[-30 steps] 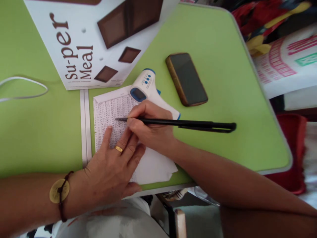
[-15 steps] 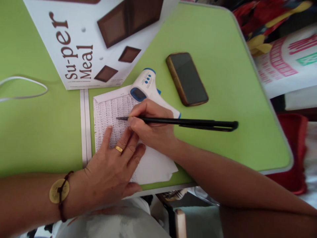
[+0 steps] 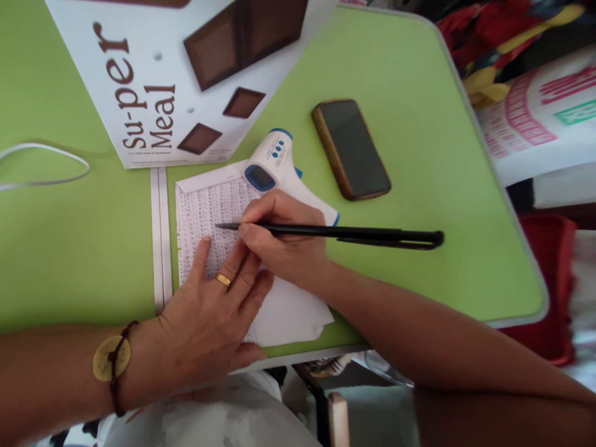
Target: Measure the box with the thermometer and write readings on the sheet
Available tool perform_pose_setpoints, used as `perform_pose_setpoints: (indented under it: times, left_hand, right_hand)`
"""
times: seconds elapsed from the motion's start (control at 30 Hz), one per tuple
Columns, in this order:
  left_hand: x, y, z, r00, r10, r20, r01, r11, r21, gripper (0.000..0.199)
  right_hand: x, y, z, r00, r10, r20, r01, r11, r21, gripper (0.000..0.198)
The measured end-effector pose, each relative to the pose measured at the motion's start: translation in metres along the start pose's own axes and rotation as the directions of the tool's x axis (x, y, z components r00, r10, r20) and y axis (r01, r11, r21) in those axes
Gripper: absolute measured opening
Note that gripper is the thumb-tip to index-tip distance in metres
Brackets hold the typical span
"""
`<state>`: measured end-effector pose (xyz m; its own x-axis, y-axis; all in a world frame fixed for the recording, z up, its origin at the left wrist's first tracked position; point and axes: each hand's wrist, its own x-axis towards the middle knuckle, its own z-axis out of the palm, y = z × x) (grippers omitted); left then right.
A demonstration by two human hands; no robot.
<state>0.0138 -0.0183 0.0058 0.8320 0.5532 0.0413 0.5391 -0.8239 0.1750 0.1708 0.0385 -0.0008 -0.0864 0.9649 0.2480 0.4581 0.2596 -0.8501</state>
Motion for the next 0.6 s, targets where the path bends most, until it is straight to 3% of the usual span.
perform_pose_setpoints:
  times: [0.47,0.6]
  left_hand:
    - [0.0003,0.0007,-0.0006,1.000,0.000,-0.006,0.000,1.000,0.009,0.089]
    - [-0.0003,0.0004,0.0004,1.000,-0.003,-0.017,0.003,1.000,0.006,0.089]
  right_hand:
    - [-0.0004,-0.0032,0.0003,0.995,0.010,0.100,-0.010,1.000,0.007,0.010]
    - [0.0001,-0.0042,0.0005,0.997,0.007,0.080,-0.007,1.000,-0.004,0.010]
